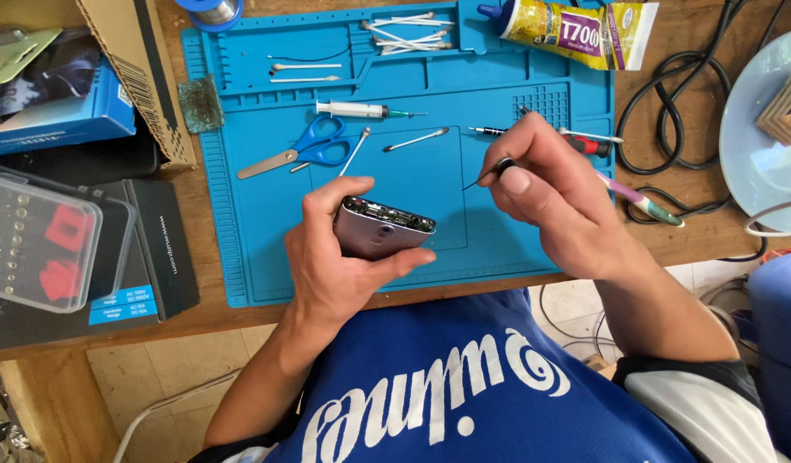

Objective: The person uses a screwdriver to tighten screws on the internal components of a disassembled smartphone. They then use a cotton swab to clean the back cover before reattaching it to the phone body. Finally, they clean the charging port with a cotton swab and inspect the reassembled device.

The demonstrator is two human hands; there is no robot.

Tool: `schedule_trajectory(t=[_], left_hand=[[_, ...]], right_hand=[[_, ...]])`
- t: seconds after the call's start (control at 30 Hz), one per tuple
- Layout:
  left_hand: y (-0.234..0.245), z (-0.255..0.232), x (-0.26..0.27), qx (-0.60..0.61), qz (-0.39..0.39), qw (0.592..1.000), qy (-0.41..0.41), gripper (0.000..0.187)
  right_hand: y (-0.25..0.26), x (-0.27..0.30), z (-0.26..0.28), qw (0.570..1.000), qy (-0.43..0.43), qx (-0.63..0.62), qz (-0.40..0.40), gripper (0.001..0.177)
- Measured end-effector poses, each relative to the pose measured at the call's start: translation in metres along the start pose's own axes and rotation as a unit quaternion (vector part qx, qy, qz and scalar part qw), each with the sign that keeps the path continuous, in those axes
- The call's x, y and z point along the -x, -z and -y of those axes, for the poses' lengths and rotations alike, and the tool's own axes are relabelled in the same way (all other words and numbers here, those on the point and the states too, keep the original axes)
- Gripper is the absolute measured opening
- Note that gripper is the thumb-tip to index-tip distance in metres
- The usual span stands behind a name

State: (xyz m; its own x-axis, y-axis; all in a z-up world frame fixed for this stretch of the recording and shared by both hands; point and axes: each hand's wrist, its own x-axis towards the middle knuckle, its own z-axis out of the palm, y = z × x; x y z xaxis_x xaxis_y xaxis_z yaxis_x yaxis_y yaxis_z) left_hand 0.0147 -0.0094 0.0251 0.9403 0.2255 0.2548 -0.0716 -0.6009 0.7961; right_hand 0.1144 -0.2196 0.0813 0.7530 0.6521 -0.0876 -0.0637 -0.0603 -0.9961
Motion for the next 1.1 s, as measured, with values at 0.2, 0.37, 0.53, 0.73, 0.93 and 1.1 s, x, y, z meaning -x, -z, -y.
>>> schedule_trajectory(t=[0.2,0.37,0.53,0.73,0.93,1.1], left_hand=[[0.008,-0.014,-0.011,0.188,0.105,0.966,0.142,0.076],[0.013,-0.014,-0.02,0.302,0.197,0.916,0.174,0.078],[0.012,-0.021,-0.019,0.402,0.264,0.854,0.197,0.074],[0.011,-0.028,-0.018,0.276,0.301,0.898,0.164,0.063],[0.013,-0.026,-0.022,0.207,0.323,0.911,0.15,0.065],[0.014,-0.024,-0.026,0.242,0.374,0.881,0.157,0.058]], right_hand=[[-0.001,0.002,-0.003,0.999,0.043,0.03,-0.001,0.021],[0.008,0.0,-0.001,0.962,0.157,0.22,-0.028,0.016],[0.006,-0.001,-0.001,0.957,0.211,0.196,-0.035,0.008],[0.006,0.001,0.003,0.947,0.227,0.229,-0.002,0.01],[0.011,-0.001,0.002,0.936,0.241,0.256,0.033,0.012],[0.012,-0.001,0.004,0.937,0.242,0.243,0.061,0.018]])
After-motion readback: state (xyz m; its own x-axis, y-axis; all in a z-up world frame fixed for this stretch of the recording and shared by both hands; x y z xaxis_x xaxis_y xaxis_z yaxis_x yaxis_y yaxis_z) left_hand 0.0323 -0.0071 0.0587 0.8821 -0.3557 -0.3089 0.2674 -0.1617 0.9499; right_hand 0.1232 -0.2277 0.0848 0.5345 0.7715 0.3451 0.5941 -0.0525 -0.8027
